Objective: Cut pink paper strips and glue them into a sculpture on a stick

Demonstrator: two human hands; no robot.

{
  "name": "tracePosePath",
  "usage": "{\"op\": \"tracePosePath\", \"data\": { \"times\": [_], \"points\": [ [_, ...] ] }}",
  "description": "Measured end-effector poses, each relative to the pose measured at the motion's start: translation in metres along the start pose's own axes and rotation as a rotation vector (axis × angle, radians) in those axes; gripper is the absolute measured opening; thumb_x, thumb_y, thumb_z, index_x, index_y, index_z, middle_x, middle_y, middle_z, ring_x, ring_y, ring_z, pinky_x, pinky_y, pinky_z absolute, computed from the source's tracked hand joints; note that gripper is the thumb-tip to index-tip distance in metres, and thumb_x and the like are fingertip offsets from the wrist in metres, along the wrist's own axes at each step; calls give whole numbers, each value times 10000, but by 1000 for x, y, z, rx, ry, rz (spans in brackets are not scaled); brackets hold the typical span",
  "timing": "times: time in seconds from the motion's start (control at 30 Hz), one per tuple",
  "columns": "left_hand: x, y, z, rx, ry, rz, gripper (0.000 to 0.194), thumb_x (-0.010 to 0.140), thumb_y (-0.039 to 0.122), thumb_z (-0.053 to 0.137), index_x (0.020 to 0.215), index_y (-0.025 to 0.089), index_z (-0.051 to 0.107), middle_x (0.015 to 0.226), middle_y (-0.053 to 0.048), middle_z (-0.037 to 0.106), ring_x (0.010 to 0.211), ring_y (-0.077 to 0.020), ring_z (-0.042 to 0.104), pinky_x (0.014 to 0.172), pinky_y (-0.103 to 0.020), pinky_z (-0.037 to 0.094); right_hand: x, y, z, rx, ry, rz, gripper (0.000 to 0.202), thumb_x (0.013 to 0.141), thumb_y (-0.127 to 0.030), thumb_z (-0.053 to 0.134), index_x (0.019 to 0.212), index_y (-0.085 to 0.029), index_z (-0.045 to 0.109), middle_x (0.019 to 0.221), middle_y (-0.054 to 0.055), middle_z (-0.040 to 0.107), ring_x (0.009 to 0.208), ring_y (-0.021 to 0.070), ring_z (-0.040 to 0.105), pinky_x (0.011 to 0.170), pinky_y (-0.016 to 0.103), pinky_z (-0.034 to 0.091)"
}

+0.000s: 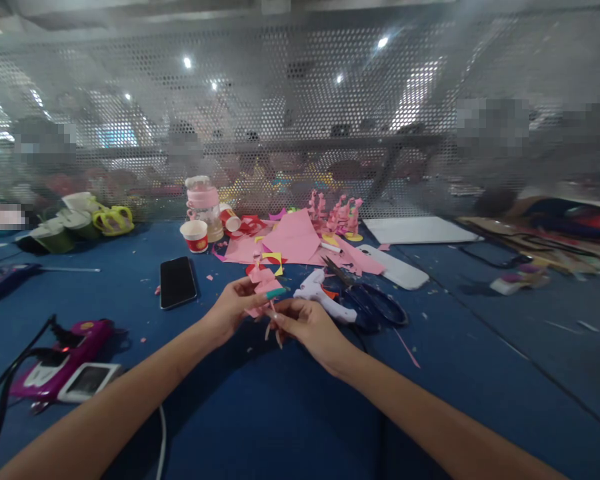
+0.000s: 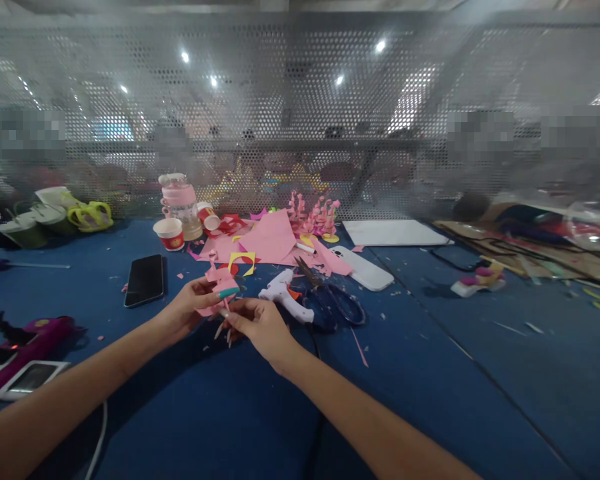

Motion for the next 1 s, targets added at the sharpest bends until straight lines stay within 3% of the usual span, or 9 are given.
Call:
{"op": "tracePosePath", "data": {
  "times": [0.23,0.43,0.67,0.8,1.0],
  "points": [
    [0,1,-1,-11,27,-32,300,443,104,761,717,101,638,583,-12,635,452,-95,562,411,-181,417,-2,-2,1,-24,-10,5,265,544,-356,734,665,-143,632,525,-25,601,417,67,504,424,210,391],
    [-1,8,-1,-87,19,-11,345,472,23,726,790,120,636,687,-23,667,604,-116,618,559,-199,478,-1,-1,1,-36,-22,-2,249,559,-349,727,670,-145,638,528,-17,601,416,65,493,421,211,377],
    [-5,10,-4,-159,86,16,310,503,54,730,790,156,672,641,0,656,556,-77,575,543,-169,454,1,1,-2,-33,-11,4,247,554,-357,730,653,-151,637,530,-26,599,417,57,493,429,203,369],
    [-7,9,4,-207,40,13,405,485,110,760,873,182,666,694,-14,672,612,-97,600,561,-178,467,0,3,-1,-6,-7,17,260,536,-352,742,662,-151,636,529,-26,602,425,64,501,434,207,373],
    [-7,7,5,-137,50,27,329,487,199,770,796,154,668,744,-37,679,623,-118,607,527,-191,460,0,3,0,24,-15,19,264,533,-354,744,659,-148,637,533,-19,605,432,69,504,434,212,375]
  ]
}}
Point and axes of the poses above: each hand's wrist, its own x-axis towards the middle knuckle, its own z-axis out of the palm, y = z × x, the point moved 10 cm from there along x, towards the middle knuckle
